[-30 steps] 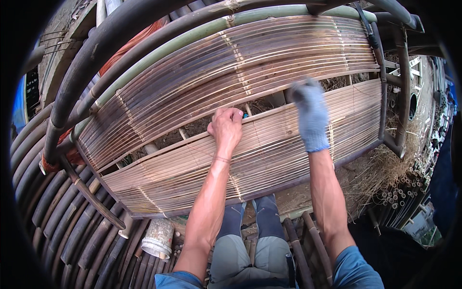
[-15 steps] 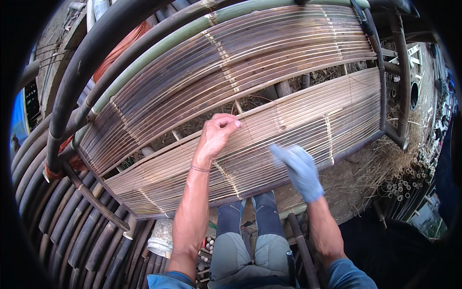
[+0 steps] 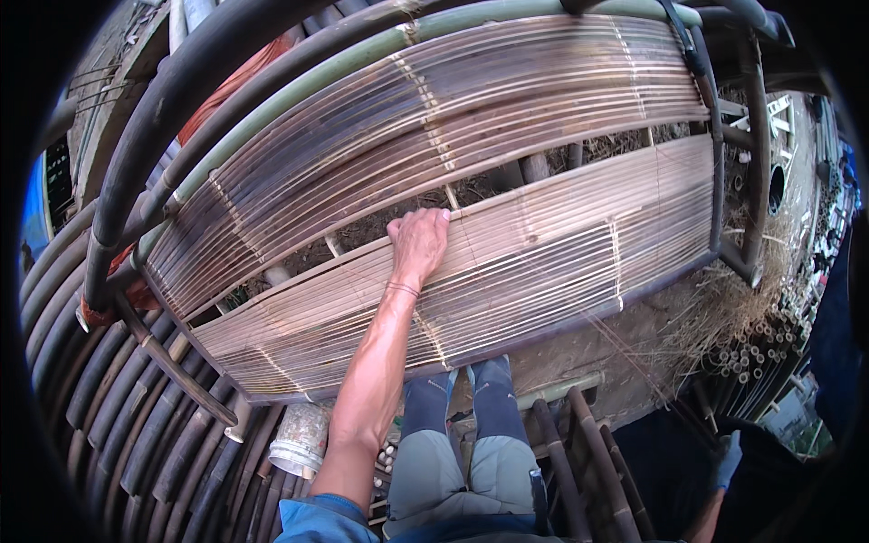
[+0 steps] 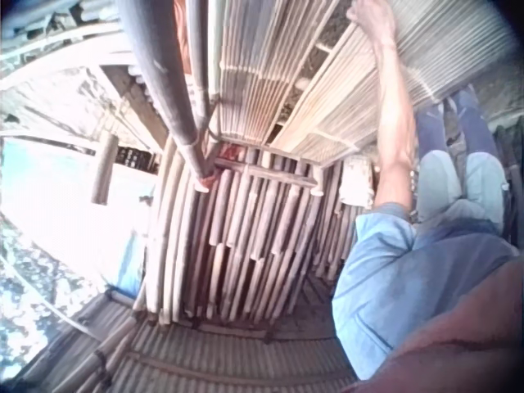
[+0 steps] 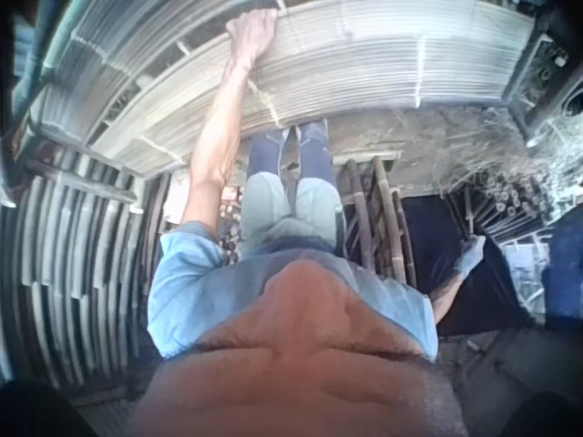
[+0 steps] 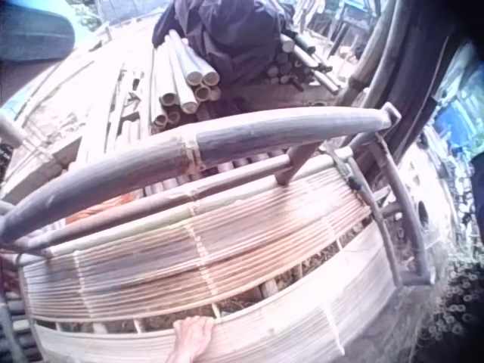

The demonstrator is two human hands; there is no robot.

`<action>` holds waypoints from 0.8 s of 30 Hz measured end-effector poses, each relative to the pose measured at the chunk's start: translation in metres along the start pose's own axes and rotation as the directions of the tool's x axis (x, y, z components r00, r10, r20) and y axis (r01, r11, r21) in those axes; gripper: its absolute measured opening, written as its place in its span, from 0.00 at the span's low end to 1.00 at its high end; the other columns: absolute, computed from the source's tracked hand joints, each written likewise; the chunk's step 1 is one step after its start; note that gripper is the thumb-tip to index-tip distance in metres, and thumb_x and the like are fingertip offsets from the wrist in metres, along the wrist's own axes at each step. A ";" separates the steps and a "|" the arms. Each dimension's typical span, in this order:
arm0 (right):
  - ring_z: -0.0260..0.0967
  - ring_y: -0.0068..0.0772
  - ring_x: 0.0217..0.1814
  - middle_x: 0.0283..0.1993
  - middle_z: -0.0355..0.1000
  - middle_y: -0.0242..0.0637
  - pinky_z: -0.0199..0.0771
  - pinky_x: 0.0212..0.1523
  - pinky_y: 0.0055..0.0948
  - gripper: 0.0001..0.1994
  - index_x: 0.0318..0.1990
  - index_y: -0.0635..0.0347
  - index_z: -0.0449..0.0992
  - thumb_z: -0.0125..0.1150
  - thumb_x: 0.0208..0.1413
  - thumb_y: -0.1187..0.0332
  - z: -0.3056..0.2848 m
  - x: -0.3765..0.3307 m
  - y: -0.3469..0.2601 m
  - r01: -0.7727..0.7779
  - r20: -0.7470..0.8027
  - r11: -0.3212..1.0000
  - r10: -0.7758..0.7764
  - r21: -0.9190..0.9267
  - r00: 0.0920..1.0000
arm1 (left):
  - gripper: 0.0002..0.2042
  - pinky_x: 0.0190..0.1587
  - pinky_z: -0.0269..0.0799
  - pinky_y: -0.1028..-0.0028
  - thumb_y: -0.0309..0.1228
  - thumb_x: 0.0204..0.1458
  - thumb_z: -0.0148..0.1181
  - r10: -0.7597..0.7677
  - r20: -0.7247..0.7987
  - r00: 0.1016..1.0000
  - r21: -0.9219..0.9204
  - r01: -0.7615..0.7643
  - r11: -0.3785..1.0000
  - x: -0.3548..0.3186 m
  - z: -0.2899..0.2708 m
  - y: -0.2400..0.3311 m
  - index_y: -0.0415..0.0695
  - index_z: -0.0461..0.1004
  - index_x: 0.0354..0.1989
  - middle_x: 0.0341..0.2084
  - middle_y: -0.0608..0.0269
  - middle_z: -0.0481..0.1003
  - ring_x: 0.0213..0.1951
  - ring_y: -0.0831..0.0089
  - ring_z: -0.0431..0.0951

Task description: The person weaves a bamboo mat by hand, interlacing thin bamboo strips through a frame. They use a knife to trim excess material and a wooden stick to press the weave tight.

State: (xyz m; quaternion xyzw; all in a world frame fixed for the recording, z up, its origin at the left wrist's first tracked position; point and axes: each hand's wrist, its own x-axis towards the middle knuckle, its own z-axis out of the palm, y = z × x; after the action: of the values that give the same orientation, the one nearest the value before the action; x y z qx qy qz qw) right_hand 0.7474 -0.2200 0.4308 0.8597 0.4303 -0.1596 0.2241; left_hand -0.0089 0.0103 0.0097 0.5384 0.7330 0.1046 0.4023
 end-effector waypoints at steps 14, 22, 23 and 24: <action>0.70 0.51 0.55 0.51 0.74 0.48 0.68 0.59 0.46 0.24 0.54 0.55 0.77 0.72 0.50 0.58 0.220 0.009 -0.657 0.799 -0.414 0.596 -0.710 0.076 0.569 | 0.18 0.50 0.62 0.52 0.45 0.67 0.46 -0.047 0.065 0.997 0.188 0.034 0.982 -0.002 -0.001 0.006 0.47 0.78 0.39 0.36 0.56 0.80 0.43 0.53 0.76; 0.72 0.54 0.38 0.37 0.71 0.47 0.71 0.40 0.53 0.09 0.34 0.59 0.75 0.58 0.59 0.63 0.254 0.004 -0.715 0.819 -0.185 0.573 -0.803 0.021 0.566 | 0.23 0.60 0.52 0.51 0.45 0.67 0.46 -0.124 0.268 0.955 0.030 0.120 0.992 0.009 -0.006 -0.008 0.51 0.67 0.66 0.47 0.55 0.80 0.51 0.53 0.74; 0.72 0.55 0.39 0.37 0.72 0.48 0.71 0.41 0.53 0.09 0.34 0.60 0.75 0.57 0.59 0.63 0.259 0.005 -0.708 0.829 -0.083 0.552 -0.825 0.092 0.559 | 0.22 0.60 0.52 0.51 0.45 0.67 0.46 -0.115 0.261 0.959 0.030 0.111 0.993 0.008 -0.005 -0.007 0.51 0.68 0.66 0.47 0.55 0.80 0.51 0.53 0.74; 0.73 0.56 0.39 0.37 0.73 0.49 0.72 0.42 0.53 0.10 0.34 0.61 0.76 0.57 0.60 0.63 0.254 0.006 -0.701 0.831 0.018 0.532 -0.843 0.164 0.537 | 0.22 0.60 0.51 0.52 0.45 0.67 0.46 -0.106 0.251 0.962 0.028 0.102 0.994 0.006 -0.003 -0.005 0.52 0.68 0.66 0.47 0.56 0.80 0.52 0.54 0.73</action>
State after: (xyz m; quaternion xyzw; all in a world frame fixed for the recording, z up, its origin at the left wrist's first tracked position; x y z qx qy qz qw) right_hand 0.1609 0.0220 0.0386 0.5530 0.7664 -0.3165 0.0816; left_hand -0.0151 0.0138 0.0056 0.5112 0.7040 0.0085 0.4929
